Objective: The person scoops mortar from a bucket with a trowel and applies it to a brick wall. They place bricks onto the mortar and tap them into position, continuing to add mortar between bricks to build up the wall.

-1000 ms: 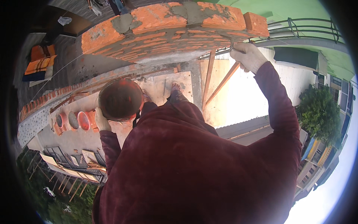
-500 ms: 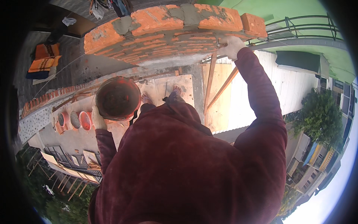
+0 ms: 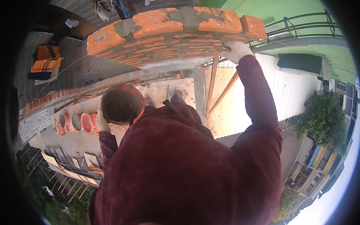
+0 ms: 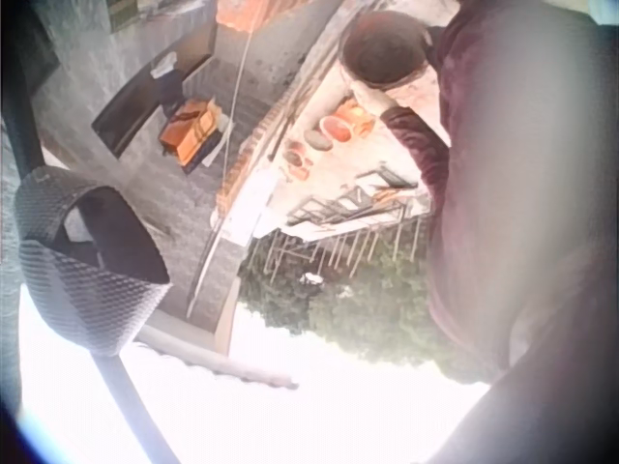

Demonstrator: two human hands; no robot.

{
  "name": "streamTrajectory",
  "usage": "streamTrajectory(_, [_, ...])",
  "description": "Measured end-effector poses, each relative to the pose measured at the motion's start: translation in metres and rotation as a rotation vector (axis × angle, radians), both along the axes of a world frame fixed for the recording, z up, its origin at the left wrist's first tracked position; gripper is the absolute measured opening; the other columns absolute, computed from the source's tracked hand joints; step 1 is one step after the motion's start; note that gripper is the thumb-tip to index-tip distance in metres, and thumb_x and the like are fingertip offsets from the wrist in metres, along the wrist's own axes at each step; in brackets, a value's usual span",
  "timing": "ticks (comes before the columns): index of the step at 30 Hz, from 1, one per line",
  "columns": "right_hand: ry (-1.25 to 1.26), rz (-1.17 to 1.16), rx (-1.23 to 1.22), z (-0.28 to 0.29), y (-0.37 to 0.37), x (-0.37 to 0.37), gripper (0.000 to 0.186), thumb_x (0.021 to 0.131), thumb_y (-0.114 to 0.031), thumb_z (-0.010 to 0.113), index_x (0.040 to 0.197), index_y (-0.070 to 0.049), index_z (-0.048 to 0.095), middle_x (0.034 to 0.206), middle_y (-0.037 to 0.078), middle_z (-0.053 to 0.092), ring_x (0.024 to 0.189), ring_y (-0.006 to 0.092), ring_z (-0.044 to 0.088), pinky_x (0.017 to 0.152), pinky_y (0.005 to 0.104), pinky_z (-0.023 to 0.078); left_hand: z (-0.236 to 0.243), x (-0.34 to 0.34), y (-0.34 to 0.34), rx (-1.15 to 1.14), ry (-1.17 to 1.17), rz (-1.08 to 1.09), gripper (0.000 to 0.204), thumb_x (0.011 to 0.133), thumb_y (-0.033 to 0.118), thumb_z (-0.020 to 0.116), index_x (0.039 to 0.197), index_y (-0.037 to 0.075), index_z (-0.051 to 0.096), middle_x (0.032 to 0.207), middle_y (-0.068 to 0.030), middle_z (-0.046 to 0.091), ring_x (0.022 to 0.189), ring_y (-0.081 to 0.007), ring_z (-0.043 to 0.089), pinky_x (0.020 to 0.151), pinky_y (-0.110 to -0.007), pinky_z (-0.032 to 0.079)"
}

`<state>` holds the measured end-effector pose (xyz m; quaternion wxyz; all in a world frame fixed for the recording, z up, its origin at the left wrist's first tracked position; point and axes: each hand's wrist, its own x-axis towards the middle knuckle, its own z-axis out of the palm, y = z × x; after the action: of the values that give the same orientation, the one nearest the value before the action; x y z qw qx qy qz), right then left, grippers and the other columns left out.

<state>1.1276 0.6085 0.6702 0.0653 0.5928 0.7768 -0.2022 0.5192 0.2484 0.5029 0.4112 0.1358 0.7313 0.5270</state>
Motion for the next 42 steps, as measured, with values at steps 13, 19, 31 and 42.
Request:
streamTrajectory(13, [0.101, -0.004, -0.106, 0.043, 0.035, 0.021, 0.032, 0.088, -0.028, 0.069, 0.102, 0.001, 0.07, 0.083, 0.017, 0.069, 0.082, 0.0307, 0.069, 0.078, 0.0416, 0.053, 0.023, 0.009, 0.038, 0.013, -0.025, -0.047, 0.052, 0.111, 0.041, 0.051, 0.139, -0.002, 0.061, 0.134, -0.0085, 0.066, 0.119, -0.0188, 0.064, 0.1, -0.035, 0.052])
streamTrajectory(19, [-0.027, -0.089, -0.066, 0.108, 0.007, 0.063, 0.031, 0.088, -0.026, 0.07, 0.107, -0.002, 0.077, 0.078, 0.01, 0.065, 0.073, 0.0178, 0.061, 0.07, 0.0359, 0.05, 0.037, 0.012, 0.033, 0.014, 0.06, -0.131, 0.062, 0.109, 0.049, 0.05, 0.141, -0.003, 0.061, 0.136, -0.0084, 0.065, 0.12, -0.0164, 0.061, 0.101, -0.031, 0.049])
streamTrajectory(31, [-0.019, -0.071, -0.018, 0.126, -0.08, -0.03, 0.025, 0.09, -0.017, 0.063, 0.102, 0.005, 0.063, 0.078, 0.018, 0.061, 0.074, 0.0307, 0.062, 0.073, 0.0417, 0.049, 0.056, -0.007, 0.051, -0.026, 0.417, -0.35, 0.053, 0.109, 0.041, 0.048, 0.129, -0.007, 0.063, 0.119, -0.0166, 0.07, 0.101, -0.026, 0.065, 0.091, -0.038, 0.05])
streamTrajectory(42, [-0.114, 0.609, 0.077, -0.03, -0.163, -0.353, 0.022, 0.092, -0.012, 0.06, 0.108, 0.004, 0.064, 0.096, 0.021, 0.071, 0.085, 0.036, 0.074, 0.068, 0.0459, 0.059, 0.137, -0.006, 0.129, 0.136, 0.276, -0.432, 0.053, 0.108, 0.046, 0.051, 0.092, -0.004, 0.062, 0.081, 0.0021, 0.054, 0.078, -0.0086, 0.046, 0.071, -0.028, 0.043])
